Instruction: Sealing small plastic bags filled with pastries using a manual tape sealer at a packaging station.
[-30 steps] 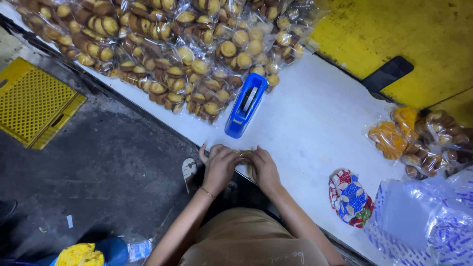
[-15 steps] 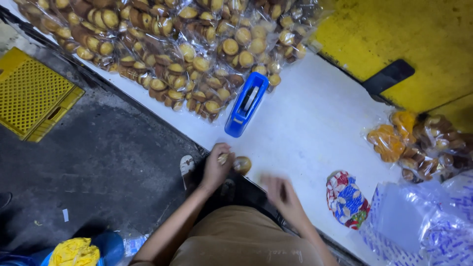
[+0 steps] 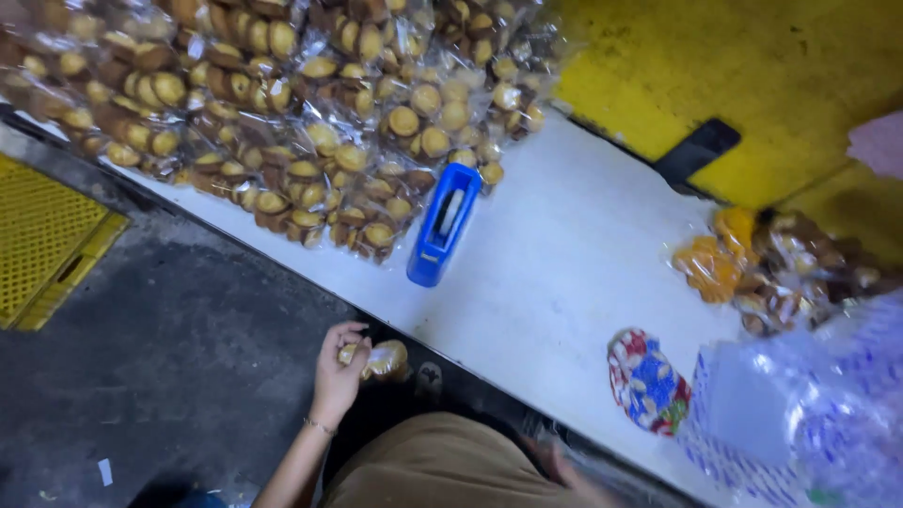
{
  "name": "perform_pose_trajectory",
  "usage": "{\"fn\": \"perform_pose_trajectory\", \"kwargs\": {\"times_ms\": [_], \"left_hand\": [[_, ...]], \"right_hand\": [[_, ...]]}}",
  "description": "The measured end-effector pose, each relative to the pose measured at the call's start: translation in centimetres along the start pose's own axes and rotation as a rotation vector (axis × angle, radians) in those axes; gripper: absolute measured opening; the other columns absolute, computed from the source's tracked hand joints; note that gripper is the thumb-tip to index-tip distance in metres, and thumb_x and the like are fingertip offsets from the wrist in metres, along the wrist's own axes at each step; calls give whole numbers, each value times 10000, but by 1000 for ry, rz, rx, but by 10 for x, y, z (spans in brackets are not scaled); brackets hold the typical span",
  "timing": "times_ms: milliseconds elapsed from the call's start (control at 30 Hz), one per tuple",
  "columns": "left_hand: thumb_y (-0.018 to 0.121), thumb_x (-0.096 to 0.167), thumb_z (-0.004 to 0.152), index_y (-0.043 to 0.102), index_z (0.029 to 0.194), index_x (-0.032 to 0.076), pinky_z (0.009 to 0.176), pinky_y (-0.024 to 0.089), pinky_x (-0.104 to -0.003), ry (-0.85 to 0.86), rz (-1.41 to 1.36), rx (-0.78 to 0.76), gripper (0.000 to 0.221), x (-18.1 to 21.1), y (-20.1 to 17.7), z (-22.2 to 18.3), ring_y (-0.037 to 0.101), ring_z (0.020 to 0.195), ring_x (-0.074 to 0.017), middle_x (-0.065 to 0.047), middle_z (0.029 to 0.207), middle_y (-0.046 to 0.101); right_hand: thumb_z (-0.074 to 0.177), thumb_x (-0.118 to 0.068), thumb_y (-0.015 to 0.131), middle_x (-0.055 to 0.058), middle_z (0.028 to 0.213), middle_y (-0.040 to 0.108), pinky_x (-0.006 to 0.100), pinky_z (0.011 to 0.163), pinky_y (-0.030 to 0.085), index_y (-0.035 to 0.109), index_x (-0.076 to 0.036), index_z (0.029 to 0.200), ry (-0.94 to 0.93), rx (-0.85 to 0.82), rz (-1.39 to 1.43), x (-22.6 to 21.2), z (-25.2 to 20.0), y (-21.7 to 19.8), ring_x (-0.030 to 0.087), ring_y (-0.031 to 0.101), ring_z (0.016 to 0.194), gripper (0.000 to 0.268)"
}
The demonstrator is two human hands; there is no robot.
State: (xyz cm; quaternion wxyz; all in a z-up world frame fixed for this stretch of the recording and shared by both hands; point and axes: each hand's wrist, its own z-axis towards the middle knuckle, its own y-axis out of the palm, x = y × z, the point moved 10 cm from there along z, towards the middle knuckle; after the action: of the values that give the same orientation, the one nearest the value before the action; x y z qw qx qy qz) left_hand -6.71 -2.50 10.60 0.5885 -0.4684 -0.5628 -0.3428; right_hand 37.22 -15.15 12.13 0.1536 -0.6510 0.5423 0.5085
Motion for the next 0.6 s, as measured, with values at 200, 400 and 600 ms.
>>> {"fn": "perform_pose_trajectory", "kwargs": {"times_ms": [200,400,600], "left_hand": [[726,143,917,638,1063,75,895,508,-469,-98,33,-59,183,22,15,34,692,968,-310,-139,985,743],[709,96,912,675,1154,119,820,521,-394,-70,23,-60,246,41,-7,42,657,840,-216,-95,869,711],[719,144,910,686,1135,148,801,519,-379,-67,84,-137,228,34,-20,67,665,825,-222,-68,858,715]], "right_hand": [[960,-401,687,268,1125,708,528,1045,450,744,-16,1114,-339,465,-690,-185,221,76,462,613,1182,419],[801,-584,844,31,723,599,247,474,407,807,-103,949,-121,648,-301,-126,363,39,122,500,605,505],[775,-407,873,22,663,659,318,641,489,799,-159,813,-274,777,-574,-152,322,60,161,612,698,261]]}}
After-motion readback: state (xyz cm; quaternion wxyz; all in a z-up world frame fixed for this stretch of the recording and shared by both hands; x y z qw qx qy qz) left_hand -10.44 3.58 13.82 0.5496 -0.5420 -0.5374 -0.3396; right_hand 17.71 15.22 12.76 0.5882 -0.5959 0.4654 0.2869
